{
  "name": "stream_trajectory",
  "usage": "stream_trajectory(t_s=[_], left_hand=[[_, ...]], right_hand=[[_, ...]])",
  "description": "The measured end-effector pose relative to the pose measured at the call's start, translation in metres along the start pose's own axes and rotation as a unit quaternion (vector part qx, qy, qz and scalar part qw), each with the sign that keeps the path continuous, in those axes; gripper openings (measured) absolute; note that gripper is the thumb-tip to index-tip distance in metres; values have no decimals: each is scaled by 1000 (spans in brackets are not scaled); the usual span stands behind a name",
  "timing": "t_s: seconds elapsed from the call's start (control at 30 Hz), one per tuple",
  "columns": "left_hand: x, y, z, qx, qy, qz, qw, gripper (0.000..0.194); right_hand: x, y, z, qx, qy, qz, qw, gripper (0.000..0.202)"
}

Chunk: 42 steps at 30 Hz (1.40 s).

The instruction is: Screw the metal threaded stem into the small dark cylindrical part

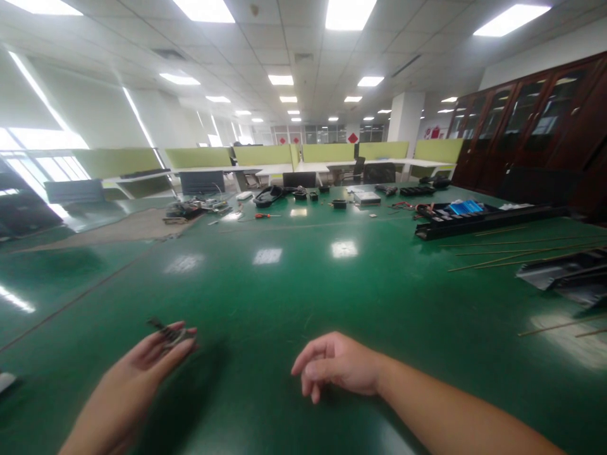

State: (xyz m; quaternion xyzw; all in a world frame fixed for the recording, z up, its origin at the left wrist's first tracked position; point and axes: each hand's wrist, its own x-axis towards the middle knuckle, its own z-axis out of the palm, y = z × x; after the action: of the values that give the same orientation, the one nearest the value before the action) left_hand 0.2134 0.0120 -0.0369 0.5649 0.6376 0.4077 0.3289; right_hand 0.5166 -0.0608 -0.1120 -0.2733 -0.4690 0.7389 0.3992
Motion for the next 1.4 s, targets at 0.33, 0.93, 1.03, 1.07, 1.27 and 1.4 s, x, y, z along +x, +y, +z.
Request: stream_trajectory(t_s=[0.33, 0.93, 1.03, 1.07, 1.27, 1.4], left_hand=[[0, 11, 124, 4, -270, 219, 938, 43], [-17, 0, 120, 81, -332, 410, 846, 25], [-18, -1, 121, 75, -312, 437, 841, 28], [-19, -1, 121, 74, -305, 446, 838, 28], [-19, -1, 121, 72, -296, 481, 822, 32], [-19, -2, 121, 81, -289, 482, 823, 33]], right_hand=[[4, -9, -39, -178, 398, -136, 889, 29], [-6, -2, -8, -458, 307, -111, 827, 33], [-7, -3, -7, -462, 303, -106, 827, 30], [-7, -4, -6, -462, 301, -105, 827, 29], [-8, -5, -3, -449, 291, -114, 837, 26], [-7, -6, -2, -445, 291, -117, 839, 25]])
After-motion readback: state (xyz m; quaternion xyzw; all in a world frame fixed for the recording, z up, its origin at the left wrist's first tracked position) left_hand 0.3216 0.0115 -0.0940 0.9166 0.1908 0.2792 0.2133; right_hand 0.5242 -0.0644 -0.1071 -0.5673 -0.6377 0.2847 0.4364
